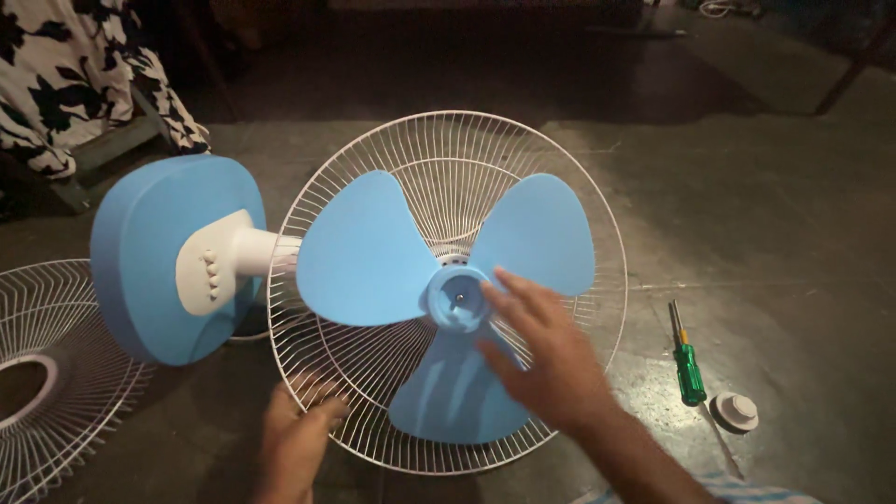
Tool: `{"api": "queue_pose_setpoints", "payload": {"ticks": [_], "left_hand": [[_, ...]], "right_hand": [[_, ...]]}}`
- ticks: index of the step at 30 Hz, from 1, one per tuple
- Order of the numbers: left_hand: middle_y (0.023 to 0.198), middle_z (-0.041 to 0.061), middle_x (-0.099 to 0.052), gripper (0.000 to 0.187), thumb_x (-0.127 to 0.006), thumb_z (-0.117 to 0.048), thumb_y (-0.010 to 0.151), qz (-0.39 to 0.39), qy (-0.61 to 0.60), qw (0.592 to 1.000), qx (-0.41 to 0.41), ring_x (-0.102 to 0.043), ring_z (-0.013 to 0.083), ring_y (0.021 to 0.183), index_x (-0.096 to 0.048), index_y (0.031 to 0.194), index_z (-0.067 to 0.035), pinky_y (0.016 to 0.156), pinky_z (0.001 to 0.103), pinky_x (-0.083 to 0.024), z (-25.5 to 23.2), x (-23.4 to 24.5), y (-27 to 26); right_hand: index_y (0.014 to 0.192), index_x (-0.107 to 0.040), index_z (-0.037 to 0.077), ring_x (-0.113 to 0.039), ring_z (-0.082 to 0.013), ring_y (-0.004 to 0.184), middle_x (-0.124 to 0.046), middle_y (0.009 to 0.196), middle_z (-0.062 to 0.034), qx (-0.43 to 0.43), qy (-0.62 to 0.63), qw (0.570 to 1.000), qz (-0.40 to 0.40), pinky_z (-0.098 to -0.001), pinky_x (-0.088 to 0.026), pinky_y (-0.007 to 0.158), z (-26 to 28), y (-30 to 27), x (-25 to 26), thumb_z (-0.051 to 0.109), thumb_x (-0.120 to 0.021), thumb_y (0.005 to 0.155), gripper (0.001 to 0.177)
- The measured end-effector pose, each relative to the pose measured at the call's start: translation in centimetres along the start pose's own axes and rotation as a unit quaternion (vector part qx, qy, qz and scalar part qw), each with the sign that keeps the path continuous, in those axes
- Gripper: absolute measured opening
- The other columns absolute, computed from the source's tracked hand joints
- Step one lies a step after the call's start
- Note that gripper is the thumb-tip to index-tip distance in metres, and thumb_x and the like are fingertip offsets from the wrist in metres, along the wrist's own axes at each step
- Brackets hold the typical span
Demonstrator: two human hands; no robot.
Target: The person reassembles an electric fan by attaching the rear motor cover, then the front wire cage, followed by the fan blades, and finally securing the blade nut. The person uses a screwdriver to tighten a screw on the motor housing before placing the cover.
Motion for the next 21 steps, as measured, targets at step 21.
{"api": "queue_pose_setpoints", "payload": {"ticks": [21], "left_hand": [[0.095, 0.012, -0.079, 0.027, -0.078, -0.018, 0.082, -0.171, 0.216, 0.961, -0.001, -0.075, 0.0247, 0.086, -0.075, 0.108, -0.009, 0.080, 0.040, -0.055, -3.1, 0.7, -1.9]], "right_hand": [[0.124, -0.076, 0.012, -0.071, -0.0372, 0.117, -0.074, 0.123, -0.0211, -0.619, -0.240, 0.725, 0.181, -0.0455, -0.056, 0.100, -38.2, -24.9, 6.7, 0.030, -0.090, 0.075, 0.055]]}}
Point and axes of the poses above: each hand's wrist, its own y-axis towards the middle knuckle, its own x-axis out of the back of the hand, z = x × y, the point moved 7 cm from there along y, towards the middle knuckle
